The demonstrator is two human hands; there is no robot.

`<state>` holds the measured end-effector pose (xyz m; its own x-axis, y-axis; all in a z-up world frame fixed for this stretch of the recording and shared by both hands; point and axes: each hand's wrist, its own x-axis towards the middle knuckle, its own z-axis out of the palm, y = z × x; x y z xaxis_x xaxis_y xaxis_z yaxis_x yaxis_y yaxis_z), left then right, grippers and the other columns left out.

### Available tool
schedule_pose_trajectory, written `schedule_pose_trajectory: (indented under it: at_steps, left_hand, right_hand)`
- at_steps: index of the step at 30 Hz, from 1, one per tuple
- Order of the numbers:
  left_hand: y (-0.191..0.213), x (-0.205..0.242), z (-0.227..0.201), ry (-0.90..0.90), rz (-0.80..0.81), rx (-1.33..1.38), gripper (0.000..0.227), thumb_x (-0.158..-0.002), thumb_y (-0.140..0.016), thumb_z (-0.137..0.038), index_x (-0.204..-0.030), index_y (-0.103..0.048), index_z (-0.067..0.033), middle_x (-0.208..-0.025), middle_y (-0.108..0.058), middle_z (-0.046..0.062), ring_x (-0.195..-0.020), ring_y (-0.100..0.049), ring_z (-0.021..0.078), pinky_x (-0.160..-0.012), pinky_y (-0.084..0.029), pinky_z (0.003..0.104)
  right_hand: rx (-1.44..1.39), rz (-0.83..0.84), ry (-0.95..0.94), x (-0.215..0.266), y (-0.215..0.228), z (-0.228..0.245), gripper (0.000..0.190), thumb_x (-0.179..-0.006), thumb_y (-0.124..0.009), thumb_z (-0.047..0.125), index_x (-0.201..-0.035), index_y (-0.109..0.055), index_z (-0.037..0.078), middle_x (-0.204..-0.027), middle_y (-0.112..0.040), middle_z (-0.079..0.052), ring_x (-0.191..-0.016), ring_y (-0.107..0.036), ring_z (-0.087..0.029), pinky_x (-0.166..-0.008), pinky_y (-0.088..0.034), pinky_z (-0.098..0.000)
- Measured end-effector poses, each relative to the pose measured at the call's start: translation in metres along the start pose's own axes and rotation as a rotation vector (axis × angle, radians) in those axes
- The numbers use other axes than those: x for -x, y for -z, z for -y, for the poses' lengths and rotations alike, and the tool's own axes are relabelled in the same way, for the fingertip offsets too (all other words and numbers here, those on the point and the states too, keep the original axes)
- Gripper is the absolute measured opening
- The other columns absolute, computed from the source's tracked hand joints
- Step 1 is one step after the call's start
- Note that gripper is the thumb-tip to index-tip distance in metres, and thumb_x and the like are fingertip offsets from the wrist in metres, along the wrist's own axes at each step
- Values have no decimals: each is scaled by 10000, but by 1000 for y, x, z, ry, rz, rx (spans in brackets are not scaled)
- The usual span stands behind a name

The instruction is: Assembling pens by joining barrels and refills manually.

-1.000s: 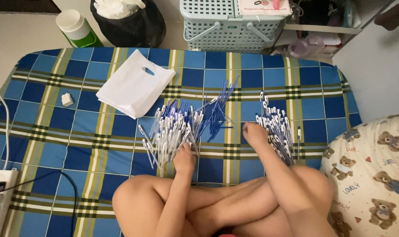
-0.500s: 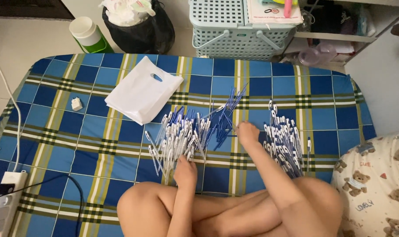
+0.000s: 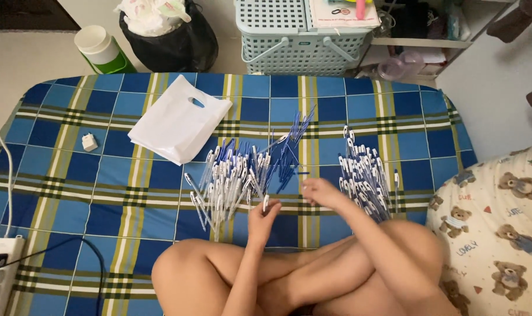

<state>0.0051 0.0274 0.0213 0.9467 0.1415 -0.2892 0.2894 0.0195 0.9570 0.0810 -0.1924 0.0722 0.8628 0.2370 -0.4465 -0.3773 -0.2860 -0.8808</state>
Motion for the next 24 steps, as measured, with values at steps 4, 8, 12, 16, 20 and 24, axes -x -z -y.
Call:
schedule_pose_trajectory:
  at_steps: [4, 8, 12, 16, 20, 24]
  left_hand:
    - [-15, -3, 14, 2, 99, 159, 280, -849, -887, -176, -1099, -828, -64, -844, -802, 121, -822, -701, 141, -864, -577, 326]
    - [-18, 3, 5, -6, 165, 156, 256, -805, -914, -144, -1040, -843, -70, -787, -790, 70, -753, -667, 101, -803, -574, 285]
    - [-13, 4, 0, -12, 138, 81, 159, -844, -877, -147, -986, -857, -80, -761, -783, 78, -723, -651, 106, -753, -570, 289]
    - [-13, -5, 16, -8, 61, 76, 128, -860, -840, -168, -968, -852, -101, -711, -768, 21, -626, -610, 45, -643, -518, 203]
    - [-13, -5, 24, 9, 65, 62, 113, -836, -864, -168, -929, -850, -107, -693, -750, 19, -661, -595, 66, -668, -511, 231]
    - [-14, -7, 27, 20, 51, 39, 108, -789, -875, -141, -892, -845, -126, -684, -736, -7, -662, -607, 52, -678, -520, 216]
  right_hand:
    - [-123, 38, -69, 21, -35, -21, 421, -953, -644, 68, -1287, -555, -174, -942, -681, -200, -739, -647, -173, -655, -613, -264]
    - [-205, -2, -26, 17, -51, -36, 353, -954, -695, 100, -1213, -579, -110, -923, -714, -217, -768, -736, -225, -713, -656, -297]
    - [-147, -26, -68, 23, -51, -17, 487, -882, -803, 157, -1239, -538, -40, -904, -729, -230, -754, -764, -258, -691, -672, -307]
    - [-172, -114, -50, 18, -50, -14, 297, -957, -724, 221, -1094, -627, -24, -906, -723, -233, -771, -766, -281, -679, -660, -326]
    - [-224, -201, 55, 17, -56, -12, 239, -964, -718, 172, -1040, -663, -48, -925, -726, -240, -822, -757, -281, -745, -654, -367]
    - [-231, -220, 98, 19, -57, -8, 217, -978, -676, 130, -1071, -652, -65, -961, -730, -255, -846, -756, -288, -782, -644, -376]
